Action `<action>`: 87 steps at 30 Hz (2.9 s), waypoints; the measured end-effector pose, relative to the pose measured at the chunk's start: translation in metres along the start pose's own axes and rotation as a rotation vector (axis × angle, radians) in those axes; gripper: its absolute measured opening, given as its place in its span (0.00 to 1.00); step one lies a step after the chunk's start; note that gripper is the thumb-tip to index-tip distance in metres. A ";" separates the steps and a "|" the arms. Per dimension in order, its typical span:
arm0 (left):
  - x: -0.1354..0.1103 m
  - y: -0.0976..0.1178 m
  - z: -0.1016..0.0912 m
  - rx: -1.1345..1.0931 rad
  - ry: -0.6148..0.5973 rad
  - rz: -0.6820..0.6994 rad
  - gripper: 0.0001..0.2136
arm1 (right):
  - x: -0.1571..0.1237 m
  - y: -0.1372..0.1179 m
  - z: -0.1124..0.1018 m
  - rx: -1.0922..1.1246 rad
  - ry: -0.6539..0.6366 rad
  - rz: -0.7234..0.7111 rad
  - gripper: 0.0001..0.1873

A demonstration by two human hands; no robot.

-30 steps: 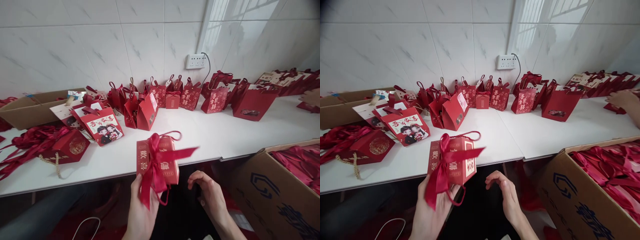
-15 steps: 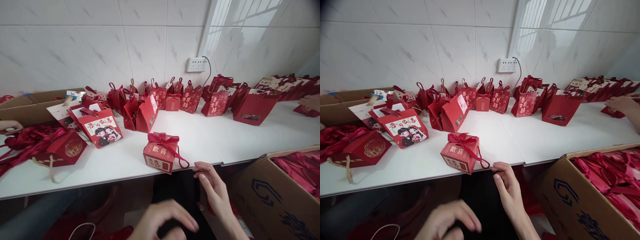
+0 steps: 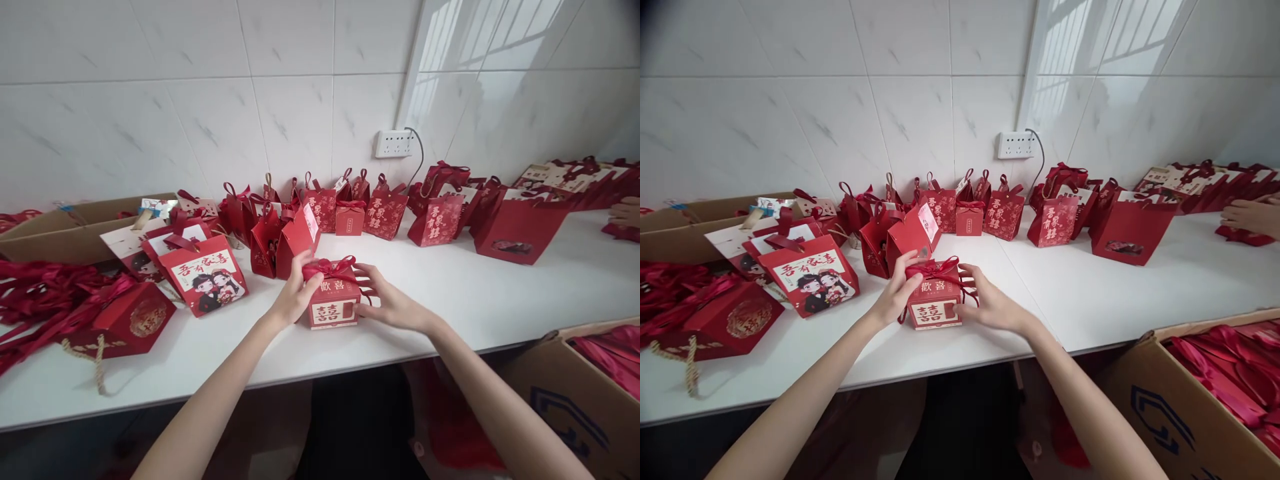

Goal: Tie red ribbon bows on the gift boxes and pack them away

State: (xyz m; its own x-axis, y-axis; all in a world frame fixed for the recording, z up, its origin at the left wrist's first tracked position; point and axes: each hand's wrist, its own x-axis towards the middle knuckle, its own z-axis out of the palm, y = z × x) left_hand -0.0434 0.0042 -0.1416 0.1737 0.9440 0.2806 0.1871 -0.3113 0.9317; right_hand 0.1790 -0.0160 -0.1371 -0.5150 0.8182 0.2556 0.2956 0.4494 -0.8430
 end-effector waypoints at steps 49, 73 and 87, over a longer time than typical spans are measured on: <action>-0.004 0.019 -0.003 0.131 -0.090 0.299 0.17 | 0.053 0.003 -0.019 0.056 0.046 -0.088 0.09; 0.010 0.031 -0.013 0.322 -0.249 0.204 0.03 | 0.044 -0.002 -0.048 0.133 -0.361 0.116 0.07; 0.007 0.030 -0.014 -0.011 -0.103 -0.075 0.09 | 0.052 0.014 -0.046 0.483 -0.041 0.119 0.18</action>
State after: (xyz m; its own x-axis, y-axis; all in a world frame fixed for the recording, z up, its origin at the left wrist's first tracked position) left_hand -0.0496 0.0033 -0.1085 0.2578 0.9482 0.1856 0.1926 -0.2387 0.9518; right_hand 0.1938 0.0492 -0.1143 -0.5343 0.8346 0.1341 -0.0474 0.1288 -0.9905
